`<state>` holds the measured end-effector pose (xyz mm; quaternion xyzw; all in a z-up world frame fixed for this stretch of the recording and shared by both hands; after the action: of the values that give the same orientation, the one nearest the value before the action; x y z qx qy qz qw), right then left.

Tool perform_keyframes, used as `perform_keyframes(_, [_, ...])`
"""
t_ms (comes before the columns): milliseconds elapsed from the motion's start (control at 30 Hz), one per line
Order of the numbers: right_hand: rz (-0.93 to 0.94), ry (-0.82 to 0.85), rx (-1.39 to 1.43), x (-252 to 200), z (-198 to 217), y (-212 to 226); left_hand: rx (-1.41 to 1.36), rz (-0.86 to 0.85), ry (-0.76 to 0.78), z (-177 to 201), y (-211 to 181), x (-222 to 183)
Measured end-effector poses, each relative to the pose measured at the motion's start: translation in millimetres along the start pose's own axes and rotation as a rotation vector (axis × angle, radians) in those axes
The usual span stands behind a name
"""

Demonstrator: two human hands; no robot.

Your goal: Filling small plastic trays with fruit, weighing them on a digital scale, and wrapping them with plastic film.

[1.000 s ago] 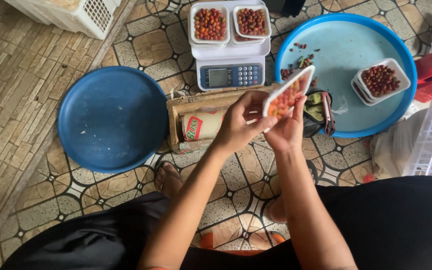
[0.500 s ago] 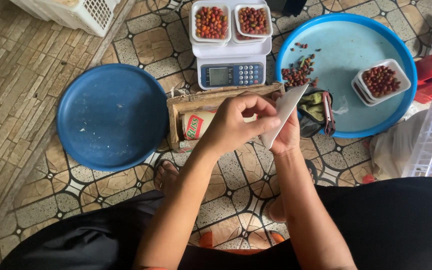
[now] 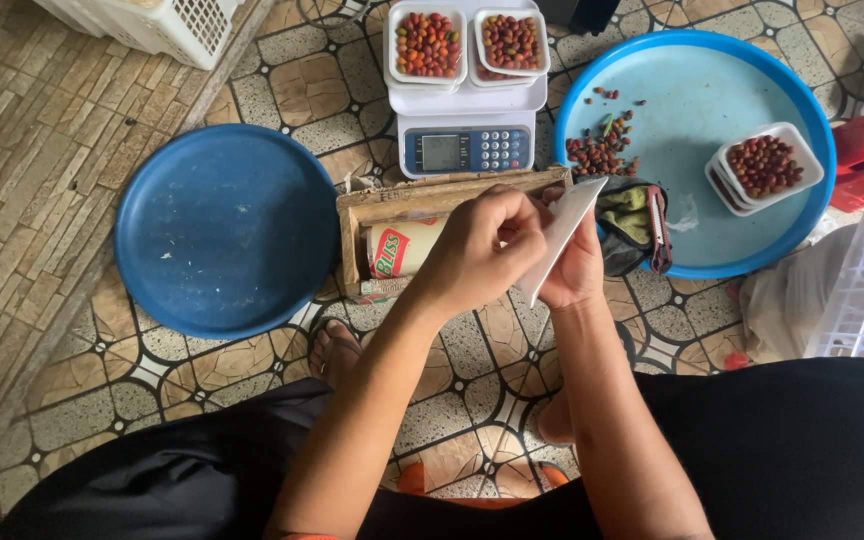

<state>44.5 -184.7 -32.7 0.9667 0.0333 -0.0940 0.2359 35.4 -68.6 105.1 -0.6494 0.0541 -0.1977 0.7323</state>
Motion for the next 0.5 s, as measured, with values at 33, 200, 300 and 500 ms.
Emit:
perform_keyframes(33, [0.0,0.0,0.001,5,9,0,0.0,0.001,0.0,0,-1,1])
perform_keyframes(200, [-0.013,0.005,-0.01,13,38,2,-0.032,0.14,-0.117,10,12,6])
perform_keyframes(300, [-0.058,-0.016,0.007,-4,1,0,-0.119,0.165,-0.121,1,44,11])
perform_keyframes(500, [-0.112,-0.101,-0.073,-3,2,-5,-0.372,0.282,-0.054,-6,62,9])
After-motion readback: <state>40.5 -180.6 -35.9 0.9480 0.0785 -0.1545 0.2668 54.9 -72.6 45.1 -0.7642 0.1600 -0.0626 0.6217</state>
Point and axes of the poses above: each hand's wrist, its own x-axis towards the middle knuckle, its own z-axis out of the back of the hand, y = z × x, the point moved 9 cm from there along x, towards the middle knuckle, and after that the axes turned 5 degrees about -y, right-handed, at the moved point
